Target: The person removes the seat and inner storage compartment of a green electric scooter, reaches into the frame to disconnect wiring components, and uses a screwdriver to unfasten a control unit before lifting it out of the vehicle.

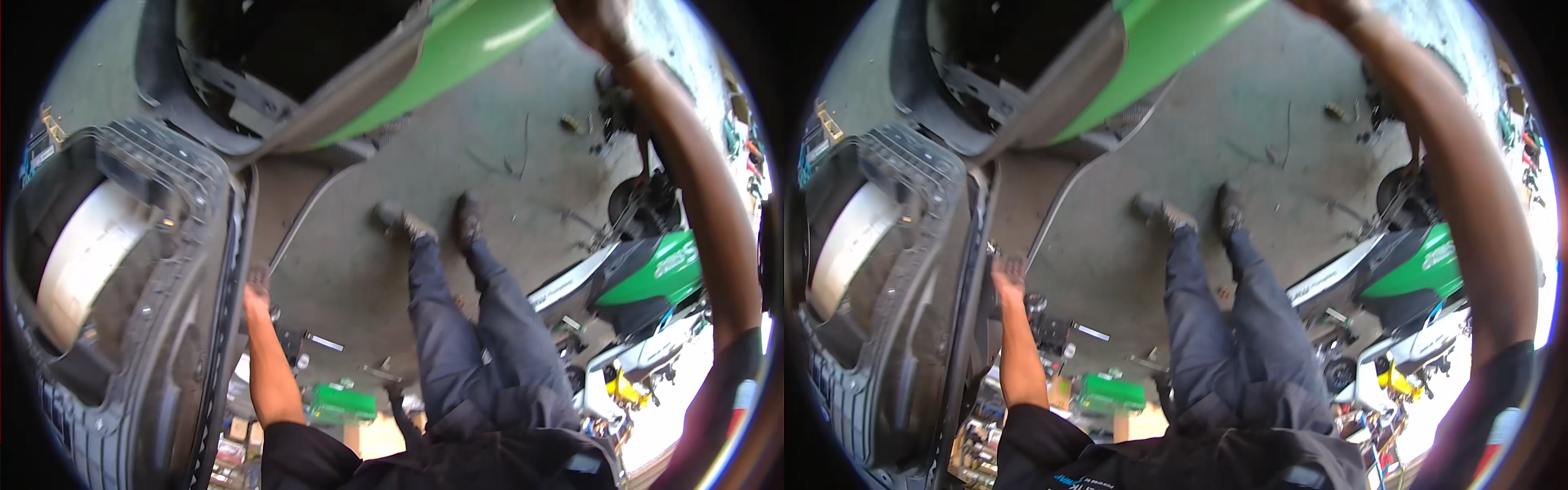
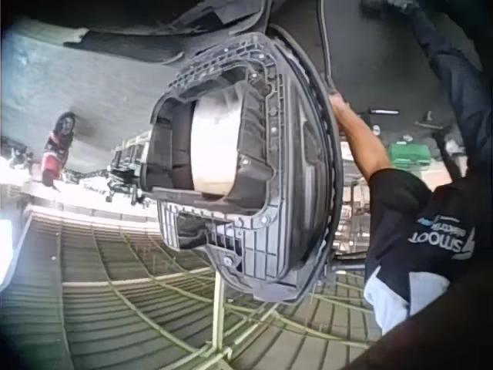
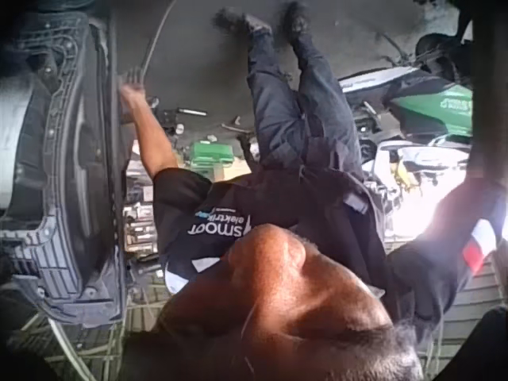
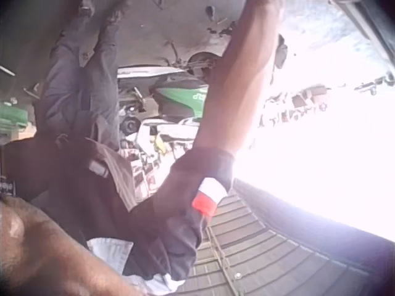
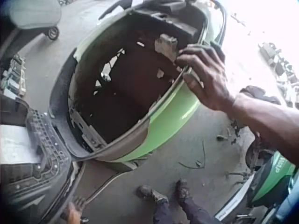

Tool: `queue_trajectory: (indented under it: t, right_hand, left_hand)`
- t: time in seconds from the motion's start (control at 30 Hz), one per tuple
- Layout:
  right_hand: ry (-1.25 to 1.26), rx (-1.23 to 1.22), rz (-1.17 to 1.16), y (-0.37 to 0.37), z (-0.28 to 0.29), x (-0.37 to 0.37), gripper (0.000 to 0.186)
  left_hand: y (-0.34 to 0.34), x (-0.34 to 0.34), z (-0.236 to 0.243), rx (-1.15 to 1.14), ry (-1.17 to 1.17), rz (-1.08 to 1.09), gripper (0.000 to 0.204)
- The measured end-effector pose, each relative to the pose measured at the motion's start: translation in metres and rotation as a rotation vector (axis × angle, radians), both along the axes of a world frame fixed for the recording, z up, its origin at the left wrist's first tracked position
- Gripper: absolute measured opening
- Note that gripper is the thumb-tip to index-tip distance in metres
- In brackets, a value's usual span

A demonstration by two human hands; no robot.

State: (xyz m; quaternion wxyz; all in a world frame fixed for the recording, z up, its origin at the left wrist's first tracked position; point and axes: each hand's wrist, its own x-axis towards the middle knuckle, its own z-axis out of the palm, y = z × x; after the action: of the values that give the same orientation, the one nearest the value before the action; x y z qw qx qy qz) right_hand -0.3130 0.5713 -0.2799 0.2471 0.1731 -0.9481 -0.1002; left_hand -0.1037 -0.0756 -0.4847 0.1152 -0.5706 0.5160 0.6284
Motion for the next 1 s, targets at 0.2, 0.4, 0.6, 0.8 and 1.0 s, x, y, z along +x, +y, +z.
queue_trajectory:
  t: [0.2,0.4,0.6,0.8,1.0]
  right_hand:
    - [-0.136,-0.211,0.007,-0.004,0.033,0.002,0.051]
    - [-0.223,-0.288,-0.016,-0.005,0.034,-0.001,0.051]
    - [-0.296,-0.325,-0.003,0.004,0.034,-0.001,0.057]
    - [-0.344,-0.381,0.032,0.009,0.04,-0.004,0.054]
    - [-0.279,-0.334,0.108,0.019,0.031,-0.003,0.051]
  left_hand:
    - [0.179,0.023,0.064,-0.163,0.013,-1.344,0.042]
    - [0.333,-0.038,0.158,-0.373,0.467,-1.356,0.034]
    - [0.433,-0.157,0.246,-0.215,0.985,-0.887,0.039]
    - [0.504,-0.292,0.261,-0.103,0.665,-0.817,0.039]
    - [0.547,-0.342,0.235,0.047,0.594,-0.821,0.044]
